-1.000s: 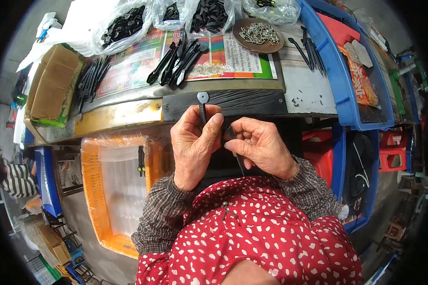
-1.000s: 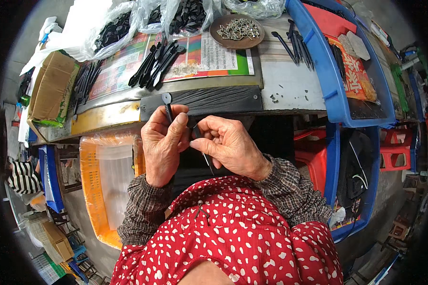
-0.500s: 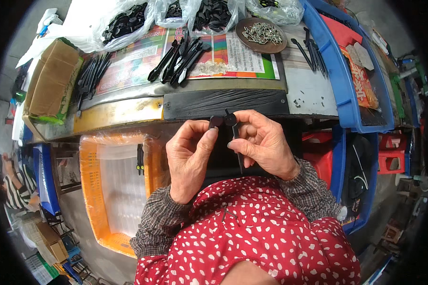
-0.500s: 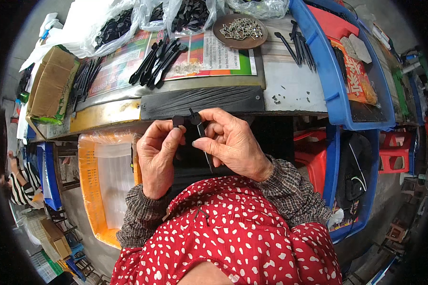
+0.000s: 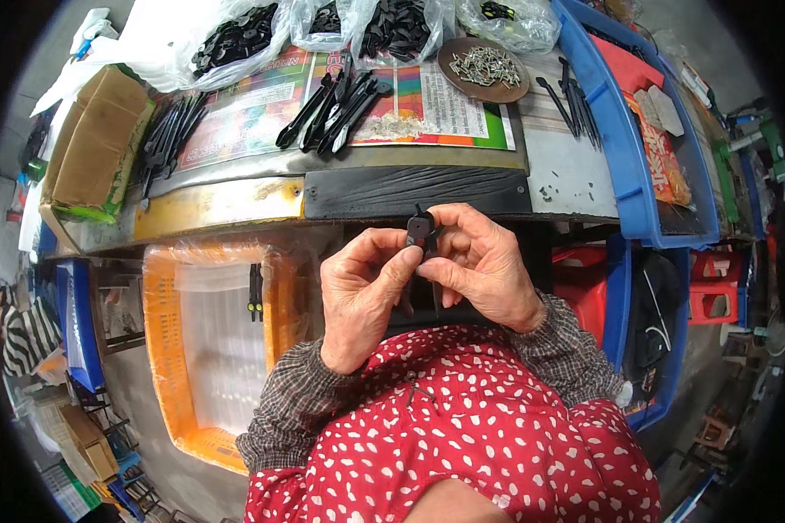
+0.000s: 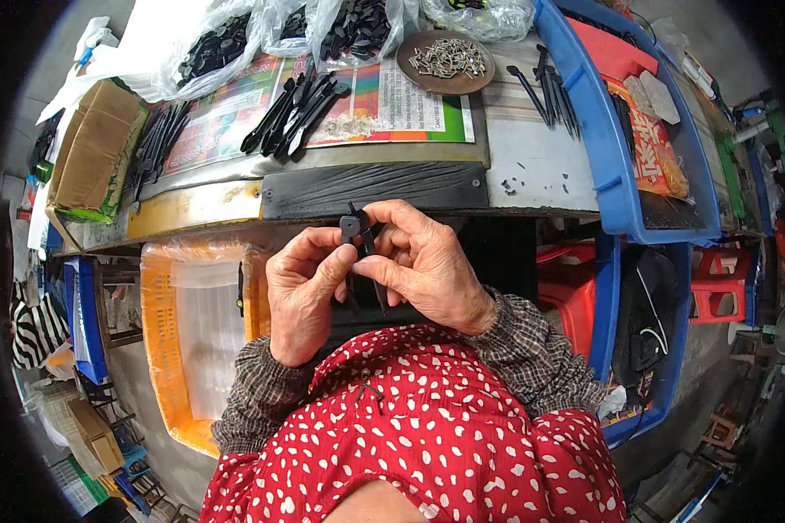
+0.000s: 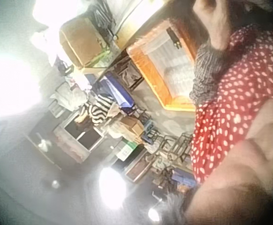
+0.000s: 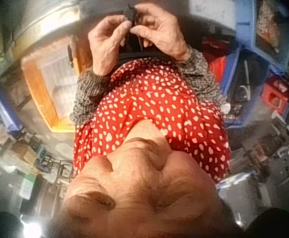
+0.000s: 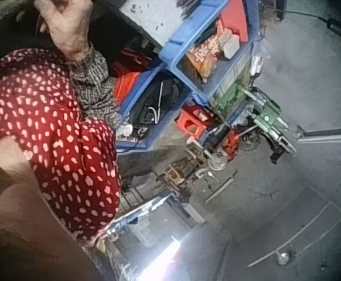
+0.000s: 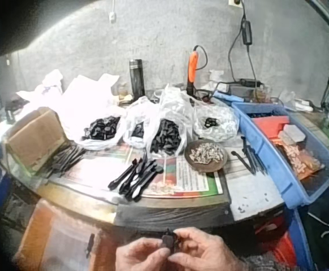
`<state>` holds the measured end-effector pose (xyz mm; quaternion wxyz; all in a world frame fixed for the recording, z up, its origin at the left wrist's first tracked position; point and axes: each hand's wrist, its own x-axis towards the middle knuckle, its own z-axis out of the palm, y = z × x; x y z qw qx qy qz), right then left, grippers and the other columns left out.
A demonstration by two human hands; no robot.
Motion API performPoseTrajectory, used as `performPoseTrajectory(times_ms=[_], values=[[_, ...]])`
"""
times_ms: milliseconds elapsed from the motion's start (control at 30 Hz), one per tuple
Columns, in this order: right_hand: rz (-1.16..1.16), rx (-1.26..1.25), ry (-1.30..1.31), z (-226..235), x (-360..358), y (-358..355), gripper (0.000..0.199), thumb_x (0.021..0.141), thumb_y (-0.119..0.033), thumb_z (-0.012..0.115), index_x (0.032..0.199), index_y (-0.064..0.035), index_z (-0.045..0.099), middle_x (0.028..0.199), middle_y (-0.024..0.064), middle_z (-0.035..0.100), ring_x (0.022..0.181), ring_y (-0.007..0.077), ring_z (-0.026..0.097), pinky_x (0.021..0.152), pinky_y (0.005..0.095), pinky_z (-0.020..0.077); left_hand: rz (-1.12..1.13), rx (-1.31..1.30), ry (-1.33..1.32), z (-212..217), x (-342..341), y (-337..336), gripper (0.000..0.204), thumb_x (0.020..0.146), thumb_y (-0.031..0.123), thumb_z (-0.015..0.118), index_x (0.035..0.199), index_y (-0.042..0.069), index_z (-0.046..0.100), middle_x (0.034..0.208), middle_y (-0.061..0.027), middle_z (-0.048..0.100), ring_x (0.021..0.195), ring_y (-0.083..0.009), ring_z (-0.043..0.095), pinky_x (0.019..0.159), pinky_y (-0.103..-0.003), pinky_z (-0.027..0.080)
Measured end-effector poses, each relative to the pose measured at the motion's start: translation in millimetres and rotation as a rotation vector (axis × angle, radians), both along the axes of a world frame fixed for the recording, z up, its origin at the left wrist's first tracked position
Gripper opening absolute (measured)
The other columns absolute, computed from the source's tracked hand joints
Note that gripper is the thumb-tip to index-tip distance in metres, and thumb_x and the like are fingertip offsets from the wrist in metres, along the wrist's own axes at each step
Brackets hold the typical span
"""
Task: The person assembles small black plastic components by hand, inserting pins into parts, then places the assembled parts into a bin.
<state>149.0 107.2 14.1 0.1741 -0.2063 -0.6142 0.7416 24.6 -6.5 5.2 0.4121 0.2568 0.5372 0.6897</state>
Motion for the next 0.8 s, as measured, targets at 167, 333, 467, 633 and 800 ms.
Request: performPoseTrajectory(times_ms=[167,333,467,633,800], values=[[-0.001,0.024,0.011,-0.2,-1.2,-1.6,0.041,0.086,-0.001,0.065,0.122,-0.0020,0.047,0.074,0.0008,0.058,0.056,0.0039,0.054,0.047,0.0173,0.0434,-0.018,-0.005,-0.029,-1.6,-0.2,1.9,0.013,0.088,0.008,0.066,0.097,-0.002,0.064,0.085,-0.0013,0.063,0.058,-0.0024,0.049,0.049,-0.017,0.039],[-0.018,0.018,0.041,-8.0,-2.6,-3.4,0.041,0.086,-0.002,0.066,0.122,-0.0026,0.047,0.074,0.0009,0.058,0.056,0.0038,0.054,0.047,0.0174,0.0439,-0.018,-0.001,-0.044,-3.6,0.1,2.1,0.012,0.088,0.008,0.066,0.095,-0.002,0.063,0.085,-0.0017,0.063,0.059,-0.0029,0.051,0.048,-0.017,0.040],[-0.013,0.028,0.057,-13.3,-2.0,-1.2,0.043,0.086,-0.003,0.066,0.124,-0.0031,0.047,0.073,0.0004,0.057,0.057,0.0045,0.055,0.048,0.0175,0.0448,-0.028,0.006,-0.061,-5.6,-0.4,3.8,0.012,0.087,0.007,0.066,0.095,-0.002,0.063,0.086,-0.0021,0.064,0.061,-0.0034,0.052,0.048,-0.018,0.041],[-0.007,0.025,0.078,-20.0,-1.5,-2.2,0.044,0.086,-0.004,0.066,0.126,-0.0036,0.046,0.073,0.0002,0.056,0.058,0.0049,0.056,0.048,0.0175,0.0453,-0.025,0.023,-0.067,-9.8,0.3,3.8,0.011,0.087,0.006,0.066,0.095,-0.002,0.064,0.086,-0.0021,0.064,0.062,-0.0037,0.053,0.048,-0.018,0.042],[-0.008,0.021,0.081,-23.4,-1.3,-2.8,0.045,0.087,-0.003,0.065,0.127,-0.0034,0.046,0.076,0.0011,0.057,0.059,0.0050,0.056,0.049,0.0178,0.0464,-0.015,0.031,-0.065,-12.1,0.6,5.5,0.011,0.087,0.006,0.066,0.094,-0.002,0.064,0.081,-0.0011,0.064,0.061,-0.0026,0.053,0.048,-0.017,0.041]])
